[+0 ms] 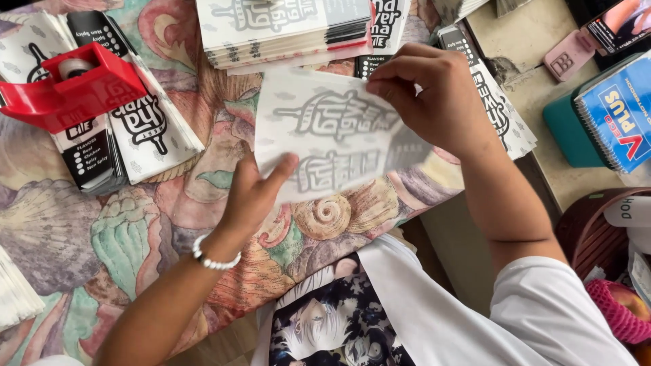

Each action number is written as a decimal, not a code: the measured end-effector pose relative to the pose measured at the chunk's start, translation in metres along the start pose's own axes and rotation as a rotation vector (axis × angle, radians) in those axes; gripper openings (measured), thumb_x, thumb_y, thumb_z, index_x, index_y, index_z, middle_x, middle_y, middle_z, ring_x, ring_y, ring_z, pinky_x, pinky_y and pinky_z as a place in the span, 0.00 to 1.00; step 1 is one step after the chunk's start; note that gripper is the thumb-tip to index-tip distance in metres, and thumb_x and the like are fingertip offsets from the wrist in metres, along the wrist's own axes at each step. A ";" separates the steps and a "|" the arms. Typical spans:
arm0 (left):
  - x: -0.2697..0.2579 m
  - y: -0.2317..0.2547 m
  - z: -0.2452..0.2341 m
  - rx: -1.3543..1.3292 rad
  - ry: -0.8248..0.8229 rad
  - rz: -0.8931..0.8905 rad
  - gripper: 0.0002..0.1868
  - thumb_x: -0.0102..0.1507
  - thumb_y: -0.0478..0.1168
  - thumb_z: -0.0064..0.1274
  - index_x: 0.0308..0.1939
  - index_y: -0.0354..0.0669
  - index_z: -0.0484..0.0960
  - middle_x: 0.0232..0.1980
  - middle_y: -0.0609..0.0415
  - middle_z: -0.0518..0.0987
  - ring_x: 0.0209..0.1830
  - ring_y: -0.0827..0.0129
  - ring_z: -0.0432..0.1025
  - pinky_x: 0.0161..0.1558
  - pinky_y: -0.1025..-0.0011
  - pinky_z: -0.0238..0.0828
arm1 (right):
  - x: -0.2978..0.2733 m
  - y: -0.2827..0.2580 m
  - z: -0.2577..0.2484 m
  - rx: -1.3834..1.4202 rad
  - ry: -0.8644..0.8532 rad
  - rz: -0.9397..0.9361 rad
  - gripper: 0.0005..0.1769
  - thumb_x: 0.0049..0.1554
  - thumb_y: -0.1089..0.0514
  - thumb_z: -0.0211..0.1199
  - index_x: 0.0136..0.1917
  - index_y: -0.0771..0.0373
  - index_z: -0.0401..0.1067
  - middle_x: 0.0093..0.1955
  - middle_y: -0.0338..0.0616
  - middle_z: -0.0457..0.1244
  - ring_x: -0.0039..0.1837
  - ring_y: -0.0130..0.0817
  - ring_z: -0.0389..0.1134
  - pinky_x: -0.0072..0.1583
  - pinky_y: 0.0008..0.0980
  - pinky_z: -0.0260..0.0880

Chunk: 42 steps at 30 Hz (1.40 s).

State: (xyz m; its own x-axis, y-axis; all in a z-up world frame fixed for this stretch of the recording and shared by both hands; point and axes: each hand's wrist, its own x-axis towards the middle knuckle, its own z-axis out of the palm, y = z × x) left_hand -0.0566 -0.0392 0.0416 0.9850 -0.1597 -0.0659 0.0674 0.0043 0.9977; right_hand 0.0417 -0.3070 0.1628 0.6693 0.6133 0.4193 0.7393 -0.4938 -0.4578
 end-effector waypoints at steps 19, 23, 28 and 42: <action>0.126 -0.066 -0.031 1.225 -0.073 0.657 0.13 0.53 0.41 0.68 0.41 0.55 0.88 0.40 0.61 0.78 0.42 0.62 0.75 0.48 0.61 0.71 | -0.044 0.093 0.134 -0.085 -0.093 -0.017 0.02 0.55 0.66 0.72 0.44 0.63 0.81 0.39 0.46 0.67 0.43 0.46 0.70 0.44 0.40 0.72; 0.128 -0.068 -0.036 1.207 -0.113 0.633 0.06 0.56 0.42 0.67 0.35 0.54 0.86 0.34 0.62 0.76 0.35 0.62 0.75 0.43 0.62 0.72 | -0.045 0.100 0.132 -0.161 -0.136 -0.063 0.01 0.59 0.61 0.69 0.45 0.58 0.81 0.40 0.40 0.66 0.45 0.40 0.70 0.46 0.34 0.73; 0.117 -0.061 -0.041 1.222 -0.152 0.713 0.01 0.61 0.38 0.61 0.35 0.49 0.84 0.34 0.61 0.76 0.34 0.62 0.76 0.40 0.63 0.72 | -0.043 0.094 0.112 -0.213 -0.221 -0.107 0.02 0.60 0.63 0.66 0.46 0.60 0.79 0.41 0.42 0.66 0.47 0.41 0.71 0.46 0.35 0.73; 0.107 -0.039 -0.047 1.418 -0.231 1.000 0.08 0.66 0.33 0.52 0.36 0.51 0.84 0.28 0.62 0.72 0.32 0.70 0.73 0.42 0.69 0.71 | -0.040 0.086 0.103 -0.473 -0.348 -0.341 0.11 0.63 0.60 0.55 0.56 0.52 0.76 0.41 0.38 0.61 0.45 0.36 0.68 0.48 0.32 0.74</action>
State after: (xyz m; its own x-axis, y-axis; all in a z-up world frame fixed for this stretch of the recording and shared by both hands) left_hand 0.0537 -0.0102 -0.0055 0.5081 -0.7598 0.4056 -0.8010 -0.5900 -0.1019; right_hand 0.0709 -0.3108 0.0258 0.3891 0.9060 0.1667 0.9104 -0.4058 0.0805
